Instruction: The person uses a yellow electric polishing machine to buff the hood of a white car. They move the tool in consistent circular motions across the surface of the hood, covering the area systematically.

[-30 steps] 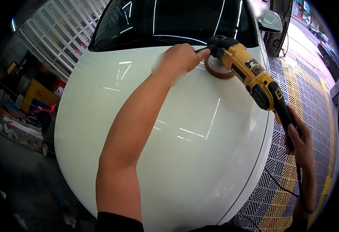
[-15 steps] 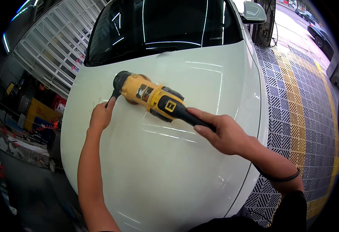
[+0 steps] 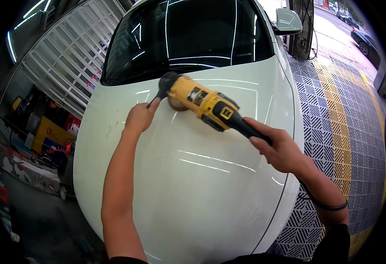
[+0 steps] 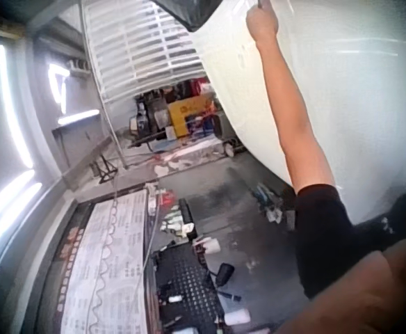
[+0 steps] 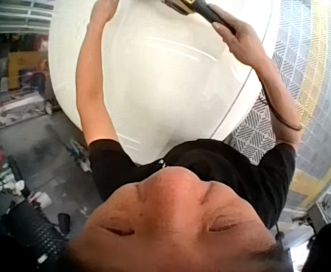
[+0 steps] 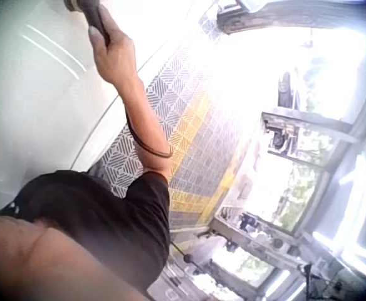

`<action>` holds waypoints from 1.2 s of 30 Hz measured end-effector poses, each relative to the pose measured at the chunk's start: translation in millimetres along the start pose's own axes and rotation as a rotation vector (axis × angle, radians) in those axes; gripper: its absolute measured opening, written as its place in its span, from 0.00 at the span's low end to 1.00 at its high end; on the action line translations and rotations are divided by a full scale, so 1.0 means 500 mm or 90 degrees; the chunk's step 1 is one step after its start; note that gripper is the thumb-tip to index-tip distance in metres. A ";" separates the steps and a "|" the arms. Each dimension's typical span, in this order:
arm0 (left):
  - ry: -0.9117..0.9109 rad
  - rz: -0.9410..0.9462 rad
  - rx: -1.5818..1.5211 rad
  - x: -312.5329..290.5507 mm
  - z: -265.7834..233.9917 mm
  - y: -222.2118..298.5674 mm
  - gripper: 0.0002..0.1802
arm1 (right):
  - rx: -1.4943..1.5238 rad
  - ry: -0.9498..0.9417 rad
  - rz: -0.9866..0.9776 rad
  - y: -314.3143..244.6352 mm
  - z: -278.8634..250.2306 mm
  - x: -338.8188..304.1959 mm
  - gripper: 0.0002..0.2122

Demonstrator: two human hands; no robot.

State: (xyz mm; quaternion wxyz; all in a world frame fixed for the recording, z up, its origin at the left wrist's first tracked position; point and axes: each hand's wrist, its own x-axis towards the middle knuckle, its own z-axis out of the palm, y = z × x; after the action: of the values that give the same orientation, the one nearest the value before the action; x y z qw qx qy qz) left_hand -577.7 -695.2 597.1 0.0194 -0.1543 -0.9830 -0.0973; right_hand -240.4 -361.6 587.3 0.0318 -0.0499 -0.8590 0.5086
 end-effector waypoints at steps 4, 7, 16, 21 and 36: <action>-0.083 0.093 -0.002 0.047 0.005 0.307 0.46 | 0.065 0.152 0.110 0.072 -0.129 -0.116 0.28; -0.075 0.164 -0.024 0.046 -0.001 0.478 0.45 | 0.016 0.296 0.117 0.150 -0.221 -0.202 0.28; -0.043 0.037 -0.022 0.160 0.002 0.239 0.47 | 0.016 0.128 0.072 0.075 -0.131 0.061 0.27; -0.034 -0.058 -0.029 0.214 -0.029 0.072 0.50 | -0.033 0.068 0.066 -0.014 -0.060 0.218 0.26; 0.030 -0.149 -0.098 0.145 -0.027 -0.244 0.50 | -0.107 -0.107 -0.072 -0.054 0.092 0.350 0.27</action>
State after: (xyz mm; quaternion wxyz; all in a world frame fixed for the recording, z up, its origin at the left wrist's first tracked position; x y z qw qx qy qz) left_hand -683.9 -789.9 592.8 0.0194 -0.0373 -0.9831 -0.1780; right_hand -420.4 -394.0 589.3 -0.0158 0.0386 -0.8996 0.4348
